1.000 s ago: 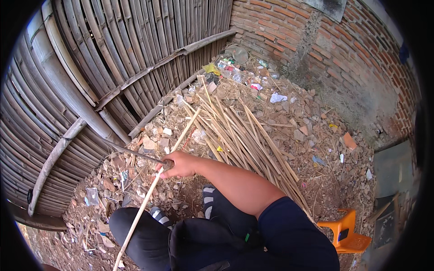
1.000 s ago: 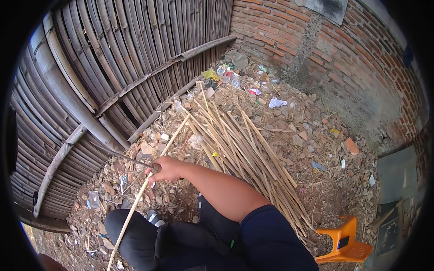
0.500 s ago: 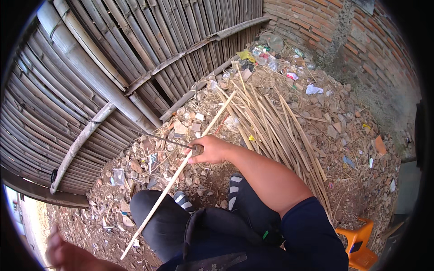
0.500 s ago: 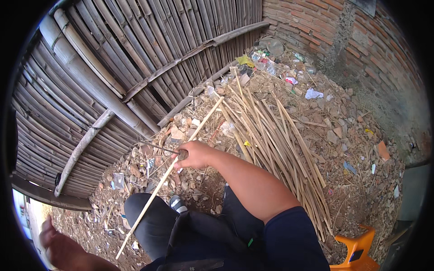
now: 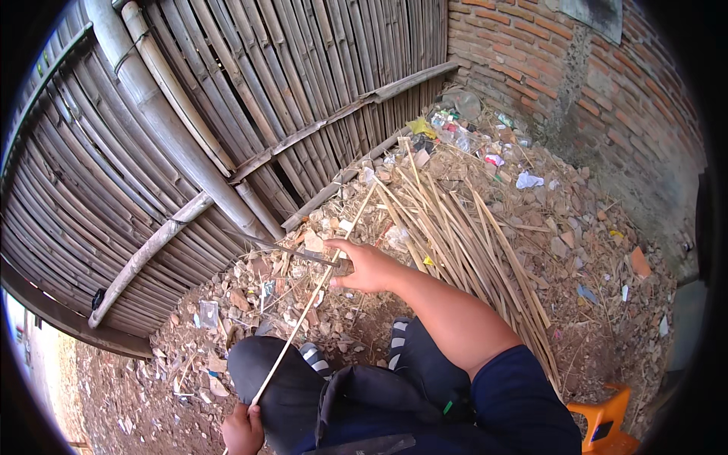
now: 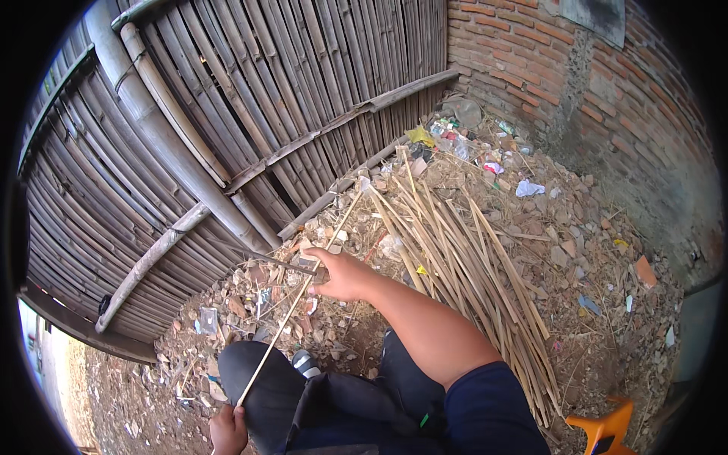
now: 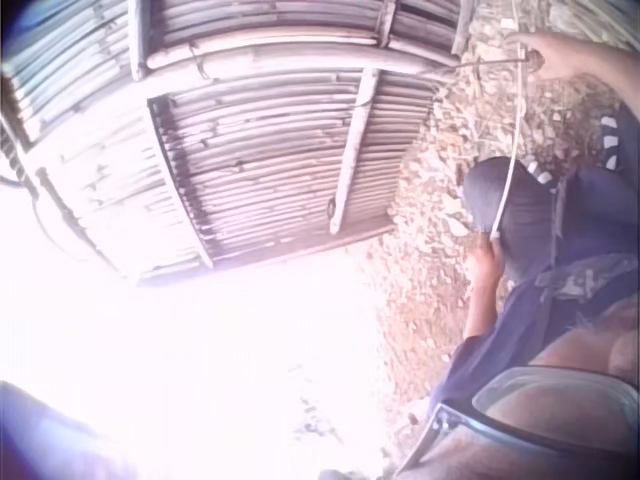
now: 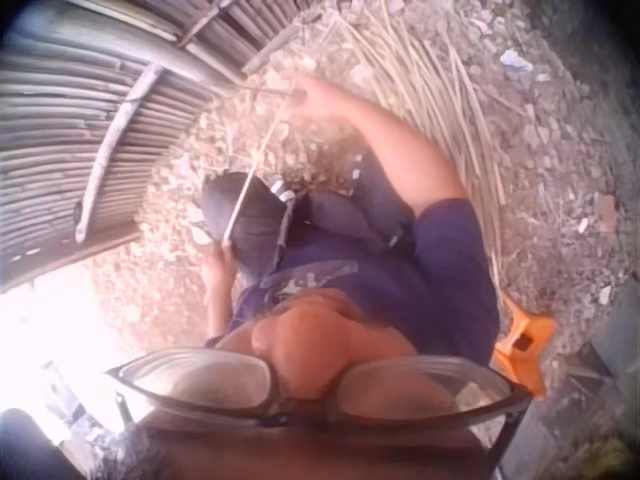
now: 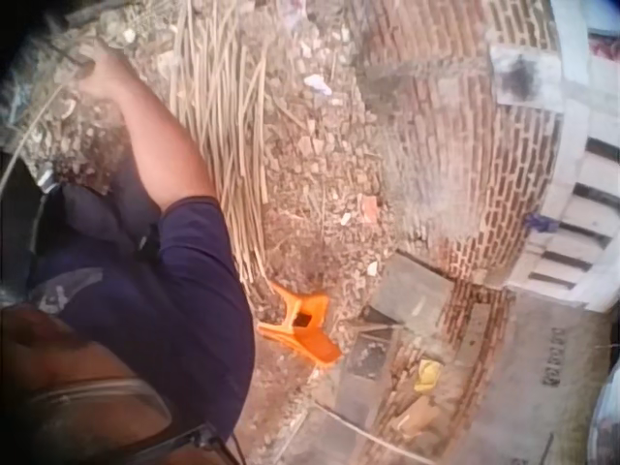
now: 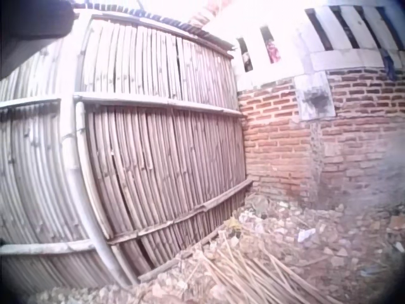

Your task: The person shaves a thin bamboo strip using a knife, holding the strip with one hand and drawing the blade along its length while sitting on the ground.

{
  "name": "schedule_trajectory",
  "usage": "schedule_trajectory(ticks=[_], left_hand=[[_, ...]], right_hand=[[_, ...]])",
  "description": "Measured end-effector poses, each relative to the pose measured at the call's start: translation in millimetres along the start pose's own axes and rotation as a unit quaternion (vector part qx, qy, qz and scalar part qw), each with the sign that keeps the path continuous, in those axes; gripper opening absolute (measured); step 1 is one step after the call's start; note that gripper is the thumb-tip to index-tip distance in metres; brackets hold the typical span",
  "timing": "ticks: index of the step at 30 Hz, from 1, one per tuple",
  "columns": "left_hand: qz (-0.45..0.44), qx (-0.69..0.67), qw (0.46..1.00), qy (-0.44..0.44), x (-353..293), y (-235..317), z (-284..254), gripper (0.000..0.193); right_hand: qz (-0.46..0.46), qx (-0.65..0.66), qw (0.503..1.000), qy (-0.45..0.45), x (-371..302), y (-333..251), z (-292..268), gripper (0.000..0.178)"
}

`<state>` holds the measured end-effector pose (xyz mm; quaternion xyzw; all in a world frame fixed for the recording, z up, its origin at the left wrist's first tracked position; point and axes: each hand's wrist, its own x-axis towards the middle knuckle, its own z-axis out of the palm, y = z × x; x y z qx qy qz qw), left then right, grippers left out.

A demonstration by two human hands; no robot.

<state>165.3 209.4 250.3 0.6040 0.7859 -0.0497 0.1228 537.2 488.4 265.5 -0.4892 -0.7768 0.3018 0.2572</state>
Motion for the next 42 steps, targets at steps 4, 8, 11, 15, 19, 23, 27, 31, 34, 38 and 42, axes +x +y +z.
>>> schedule_trajectory(ticks=[4,8,11,15,19,23,27,31,34,38,42], left_hand=[[-0.008,-0.055,0.997,0.047,-4.6,6.6,-1.6,0.044],[0.048,-0.111,0.982,0.147,-2.6,9.1,5.8,0.036],[0.042,-0.088,0.98,0.176,0.9,4.8,18.8,0.041],[0.025,-0.081,0.982,0.169,4.0,4.0,17.5,0.043],[0.027,-0.083,0.984,0.156,2.4,3.5,16.2,0.043],[0.035,-0.044,0.977,0.208,0.1,2.4,30.6,0.039],[0.035,-0.026,0.973,0.227,3.5,4.2,33.6,0.038],[0.036,-0.063,0.972,0.222,-1.4,11.4,21.1,0.039],[0.021,-0.115,0.974,0.196,-4.0,5.5,22.7,0.041],[-0.012,-0.194,0.966,0.169,3.2,6.4,17.8,0.044],[-0.022,-0.186,0.967,0.173,-1.3,6.2,14.4,0.041]], right_hand=[[0.07,-0.072,0.993,-0.054,-4.6,-24.2,-16.9,0.056],[0.002,-0.132,0.984,-0.117,-10.0,-18.6,-18.4,0.039],[0.007,-0.166,0.971,-0.171,-6.6,-12.3,-21.4,0.038],[0.062,-0.139,0.971,-0.186,8.4,16.7,-27.2,0.04],[0.058,-0.158,0.97,-0.174,3.2,4.0,-23.9,0.038],[0.063,-0.139,0.964,-0.219,3.4,3.4,-17.4,0.038],[0.096,-0.082,0.986,-0.105,14.9,42.6,-19.7,0.041],[0.069,-0.145,0.978,-0.136,11.1,16.2,-16.2,0.048],[0.033,-0.167,0.966,-0.193,1.2,-7.5,-8.7,0.05],[0.045,-0.095,0.982,-0.154,3.8,26.9,-9.9,0.047],[0.06,-0.142,0.976,-0.153,4.3,8.0,-20.0,0.046]])
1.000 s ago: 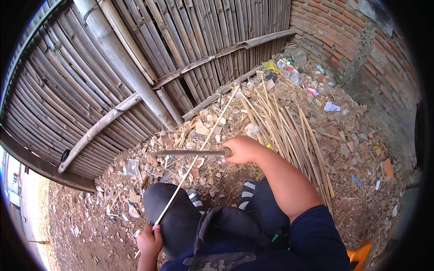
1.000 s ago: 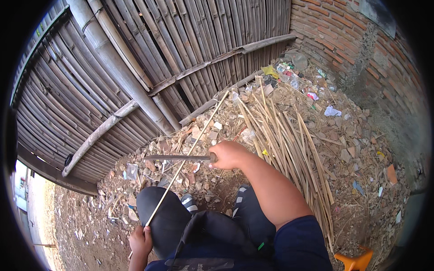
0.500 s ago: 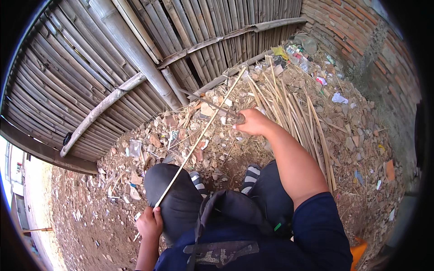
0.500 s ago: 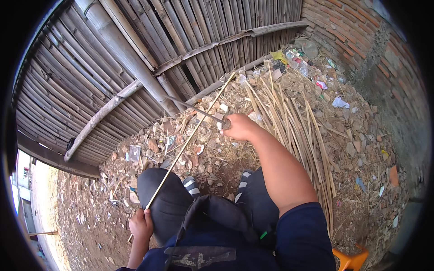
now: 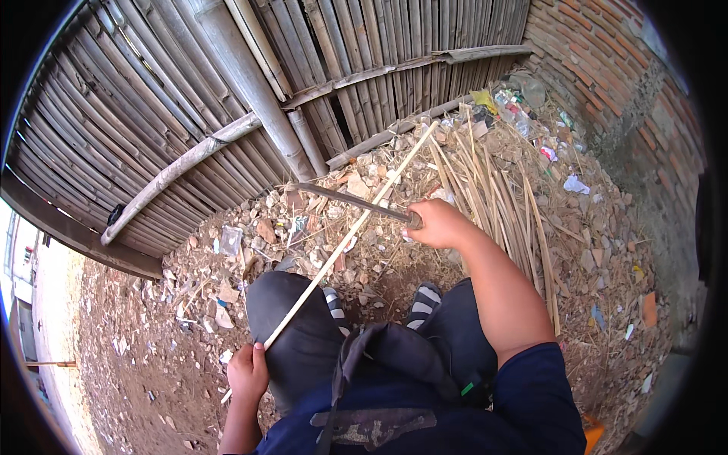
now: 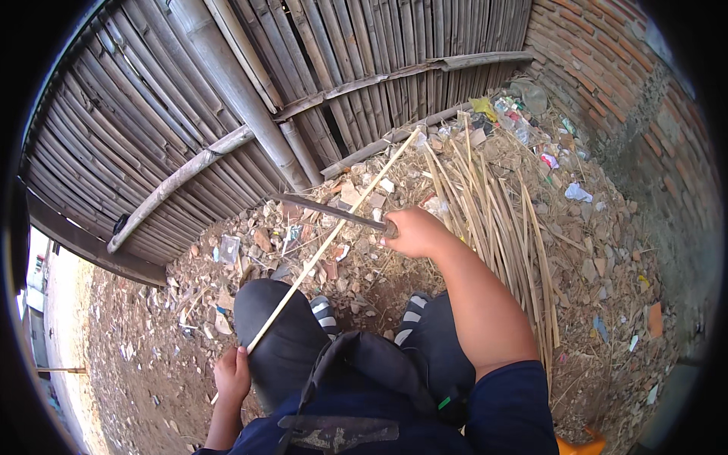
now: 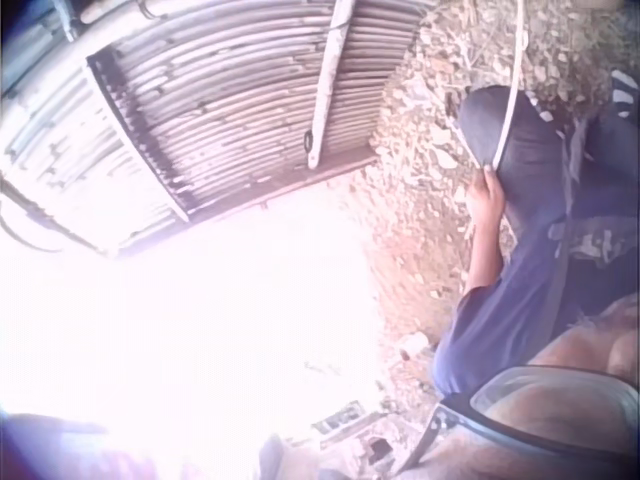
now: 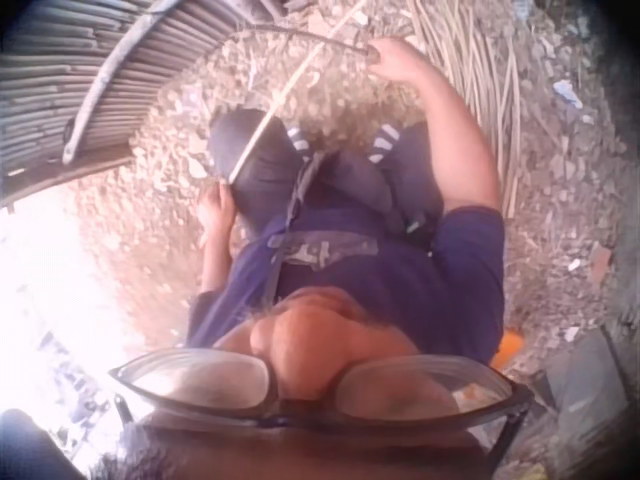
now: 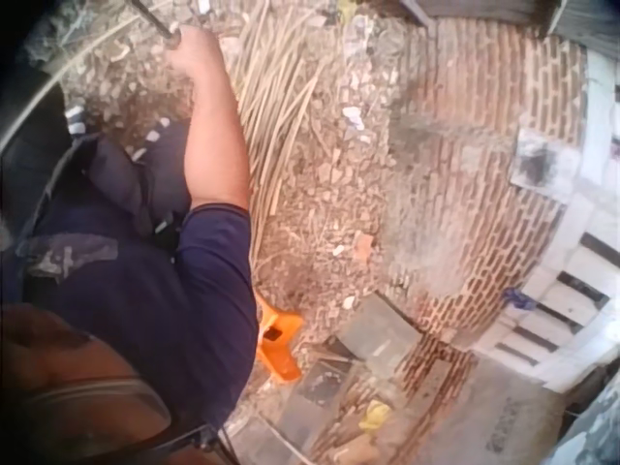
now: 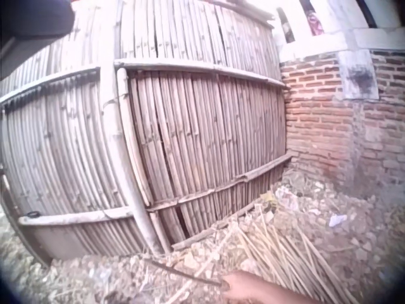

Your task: The person shaves a thin bamboo strip using a knife, holding the strip with one hand and drawing the blade along its length while sitting on the ground.

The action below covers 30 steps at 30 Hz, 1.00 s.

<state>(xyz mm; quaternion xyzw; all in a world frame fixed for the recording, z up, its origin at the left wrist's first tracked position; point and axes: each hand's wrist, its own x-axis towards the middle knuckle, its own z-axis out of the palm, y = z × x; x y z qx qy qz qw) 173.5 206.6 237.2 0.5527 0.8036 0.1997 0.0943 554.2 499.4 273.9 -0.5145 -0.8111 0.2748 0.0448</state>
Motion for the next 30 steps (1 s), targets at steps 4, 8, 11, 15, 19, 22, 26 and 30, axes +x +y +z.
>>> schedule_trajectory(ticks=[4,8,11,15,19,22,26,30], left_hand=[[0.011,0.019,1.0,-0.001,-1.1,-9.4,2.7,0.041],[0.042,0.06,0.997,0.007,2.4,-7.5,3.8,0.04],[0.064,0.078,0.995,0.02,1.3,-11.4,5.6,0.038],[0.092,0.081,0.992,0.036,-3.4,-16.2,9.5,0.035],[0.094,0.11,0.988,0.052,0.6,-22.2,22.5,0.036],[0.091,0.116,0.988,0.051,-0.5,-19.7,17.6,0.036],[0.097,0.105,0.988,0.056,-6.6,-16.9,14.7,0.037],[0.09,0.103,0.989,0.05,-4.4,-18.5,22.1,0.039]], right_hand=[[-0.043,-0.017,0.999,-0.009,0.8,-6.9,13.1,0.041],[0.001,0.022,1.0,0.003,11.2,10.9,12.0,0.041],[0.019,0.016,1.0,0.011,6.4,-3.4,6.9,0.043],[-0.009,-0.028,0.999,-0.043,-0.4,-27.5,6.3,0.049],[0.008,0.051,0.999,0.008,22.1,30.3,26.1,0.054],[0.009,0.033,0.999,0.036,19.5,19.0,14.1,0.049],[-0.005,-0.018,0.999,-0.042,1.6,-21.0,4.6,0.043],[-0.025,0.03,0.999,0.009,10.1,14.4,17.8,0.044]])
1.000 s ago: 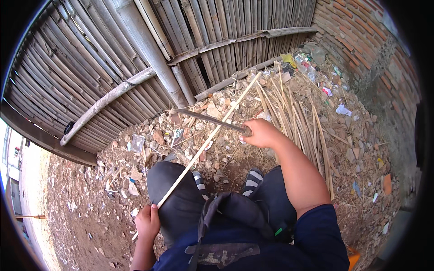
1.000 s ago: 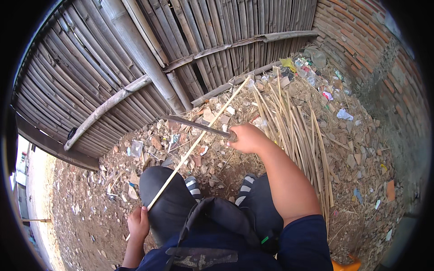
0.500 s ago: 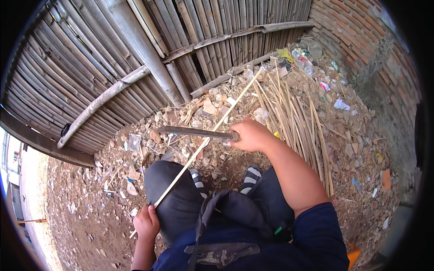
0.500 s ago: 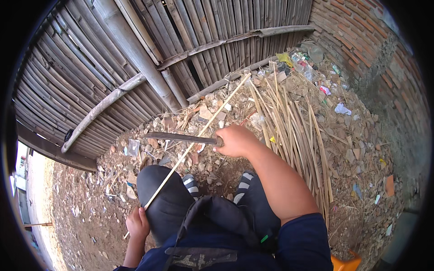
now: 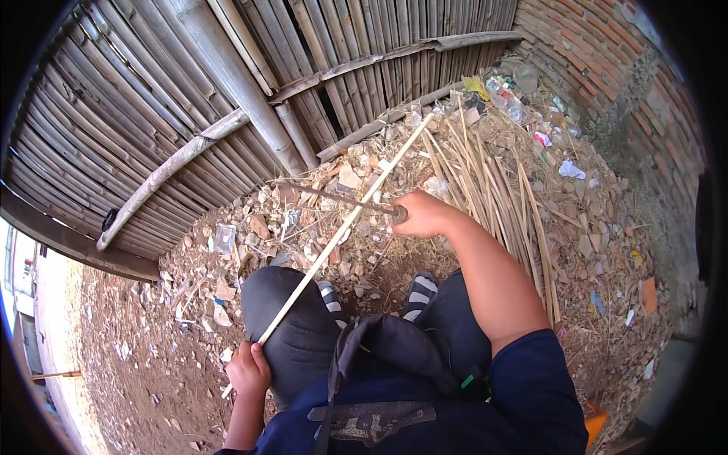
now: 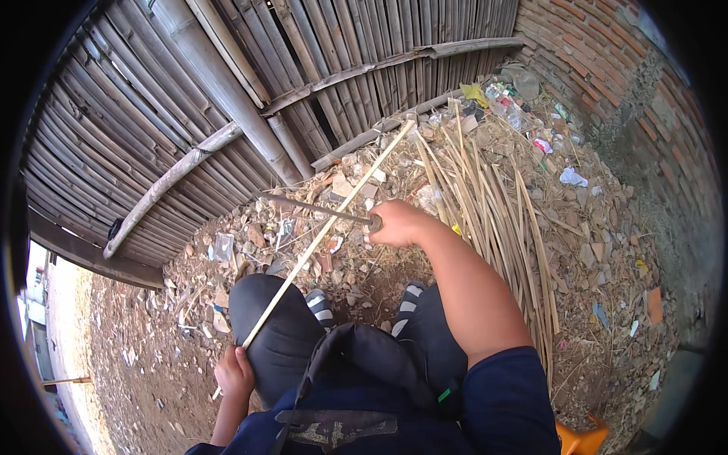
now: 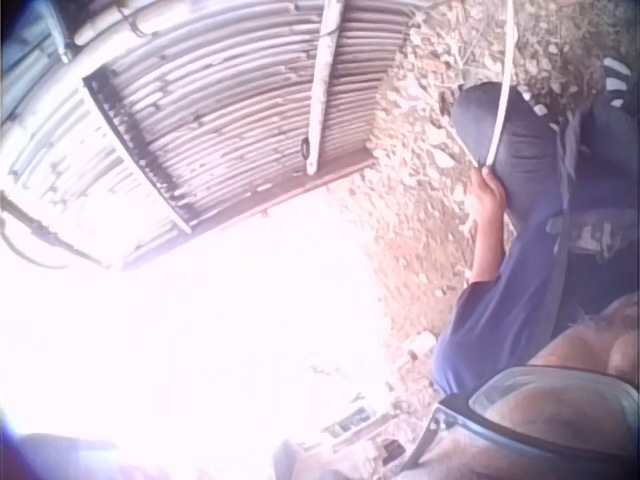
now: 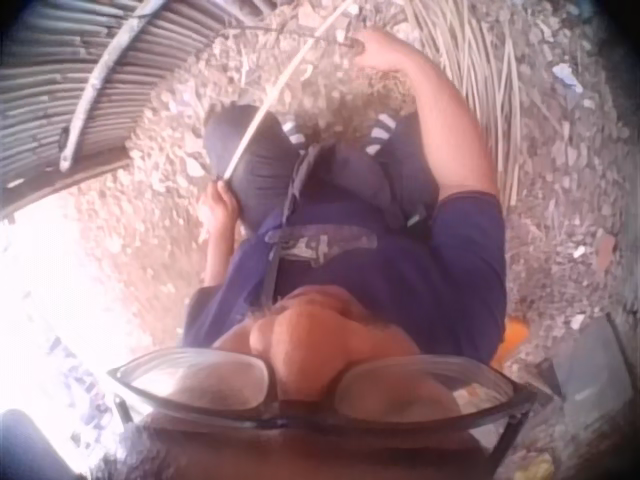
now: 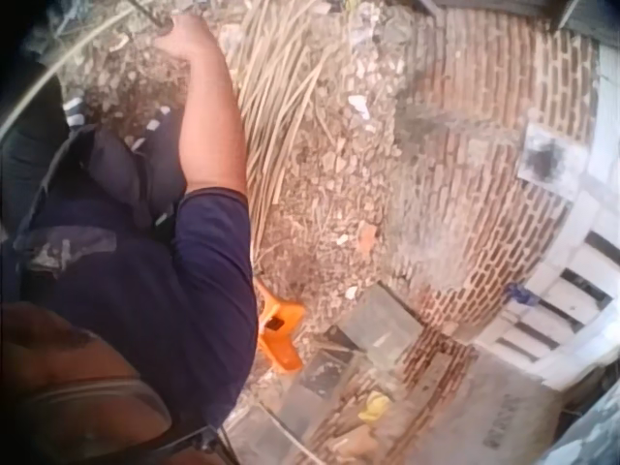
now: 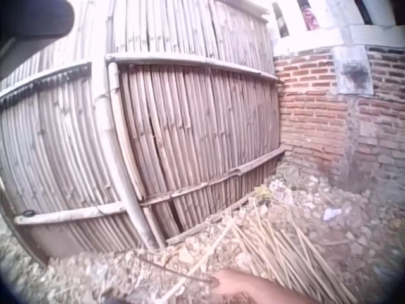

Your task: The person shaves a thin bamboo strip using a knife, holding the strip with one hand and drawing the blade along its length while sitting on the ground.

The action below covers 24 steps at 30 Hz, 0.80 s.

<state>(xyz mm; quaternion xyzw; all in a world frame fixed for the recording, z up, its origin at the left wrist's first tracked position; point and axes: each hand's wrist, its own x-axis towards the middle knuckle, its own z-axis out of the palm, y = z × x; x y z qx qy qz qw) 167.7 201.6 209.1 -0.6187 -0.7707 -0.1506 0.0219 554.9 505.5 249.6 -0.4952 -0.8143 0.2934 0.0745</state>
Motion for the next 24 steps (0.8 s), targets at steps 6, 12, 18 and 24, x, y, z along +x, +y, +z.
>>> schedule_trajectory(ticks=[6,12,18,24], left_hand=[[0.005,0.012,1.0,-0.011,2.8,-1.6,-7.5,0.039],[0.01,0.01,1.0,-0.008,3.4,-6.7,2.9,0.037],[0.015,0.024,1.0,0.006,1.8,0.7,-8.9,0.036],[0.004,0.007,1.0,-0.009,2.1,-3.7,2.0,0.036]], right_hand=[[0.031,-0.036,0.999,0.004,0.7,-14.5,-13.5,0.04],[0.038,0.005,0.998,-0.057,0.2,-13.0,-17.8,0.041],[0.073,-0.043,0.996,-0.043,-1.1,-20.5,-18.4,0.049],[0.069,-0.003,0.994,-0.08,3.4,-5.0,-17.0,0.051]])
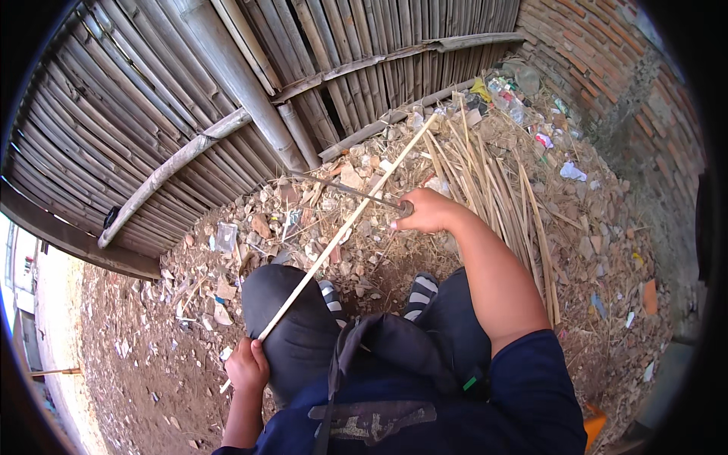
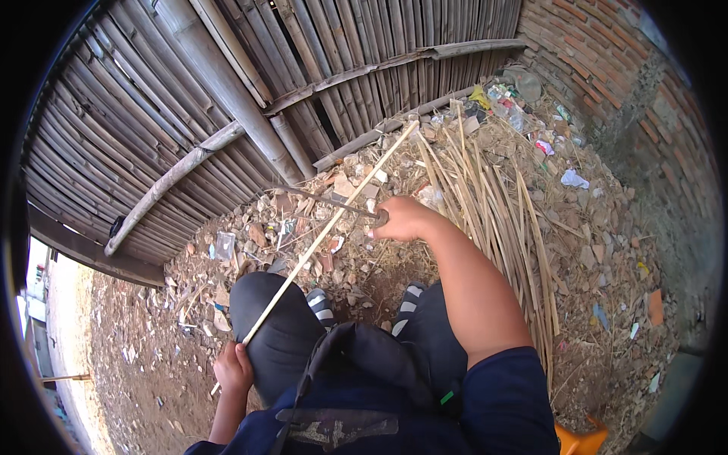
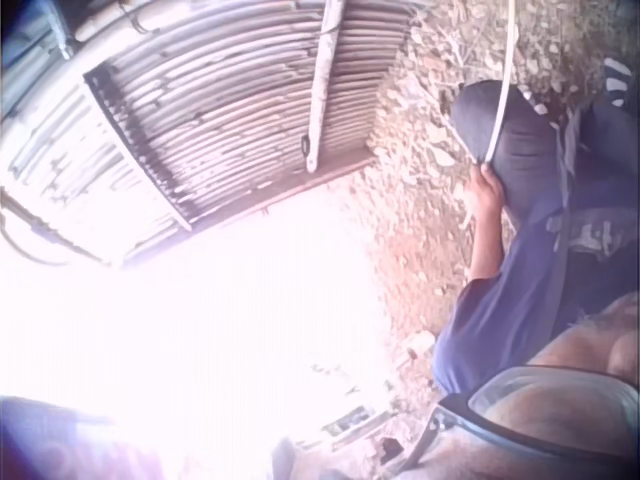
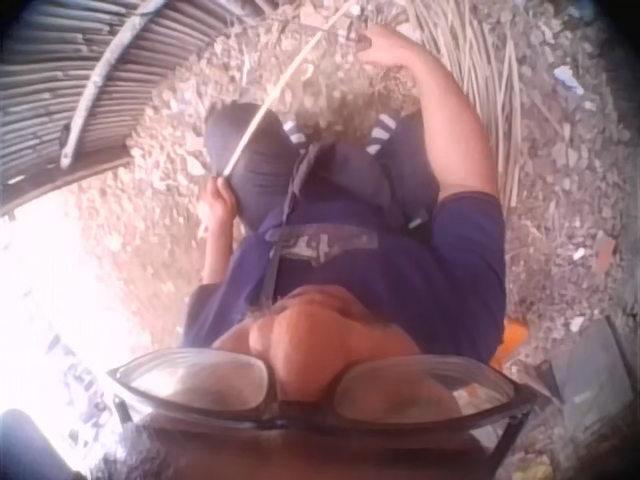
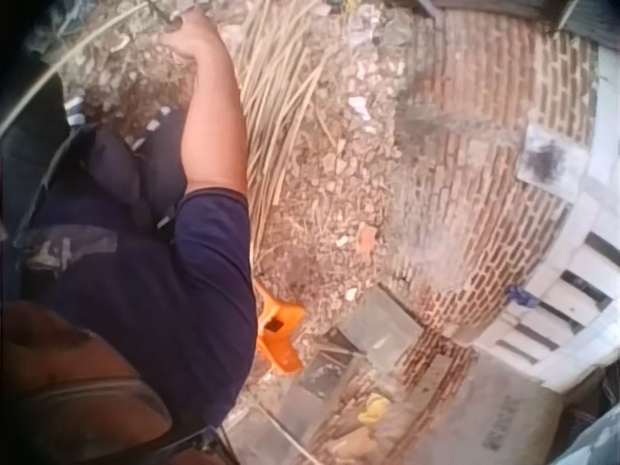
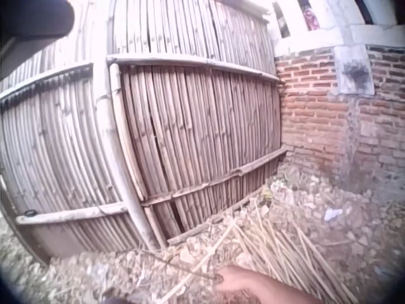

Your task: The person shaves a thin bamboo strip using a knife, holding the strip with one hand and drawing the blade along its length while sitting on the ground.

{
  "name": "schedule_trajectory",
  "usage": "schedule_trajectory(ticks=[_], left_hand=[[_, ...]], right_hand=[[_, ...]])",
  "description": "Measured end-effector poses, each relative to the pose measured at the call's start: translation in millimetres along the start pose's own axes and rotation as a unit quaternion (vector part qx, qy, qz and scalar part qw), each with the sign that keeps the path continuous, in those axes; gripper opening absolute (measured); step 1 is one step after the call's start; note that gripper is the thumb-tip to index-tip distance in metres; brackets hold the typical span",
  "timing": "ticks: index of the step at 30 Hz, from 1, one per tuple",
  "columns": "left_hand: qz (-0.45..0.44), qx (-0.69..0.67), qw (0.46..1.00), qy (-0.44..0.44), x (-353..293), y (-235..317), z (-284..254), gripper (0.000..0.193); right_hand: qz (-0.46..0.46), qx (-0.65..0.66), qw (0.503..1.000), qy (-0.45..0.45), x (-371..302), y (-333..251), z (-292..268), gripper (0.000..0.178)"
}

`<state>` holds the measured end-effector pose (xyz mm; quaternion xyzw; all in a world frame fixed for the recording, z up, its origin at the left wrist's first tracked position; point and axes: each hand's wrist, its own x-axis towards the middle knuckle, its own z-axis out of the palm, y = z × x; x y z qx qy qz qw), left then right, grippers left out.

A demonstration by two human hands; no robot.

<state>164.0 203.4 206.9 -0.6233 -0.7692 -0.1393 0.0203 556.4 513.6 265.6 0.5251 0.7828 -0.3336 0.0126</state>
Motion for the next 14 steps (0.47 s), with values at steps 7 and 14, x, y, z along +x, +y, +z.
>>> schedule_trajectory(ticks=[7,14], left_hand=[[0.02,-0.003,1.0,0.006,1.2,3.8,-10.4,0.037],[0.008,0.0,1.0,-0.008,3.5,-3.3,-7.1,0.039]], right_hand=[[-0.02,-0.039,0.997,0.059,-5.1,-11.9,4.9,0.046],[0.007,0.027,0.997,0.072,5.4,3.7,-3.7,0.052]])
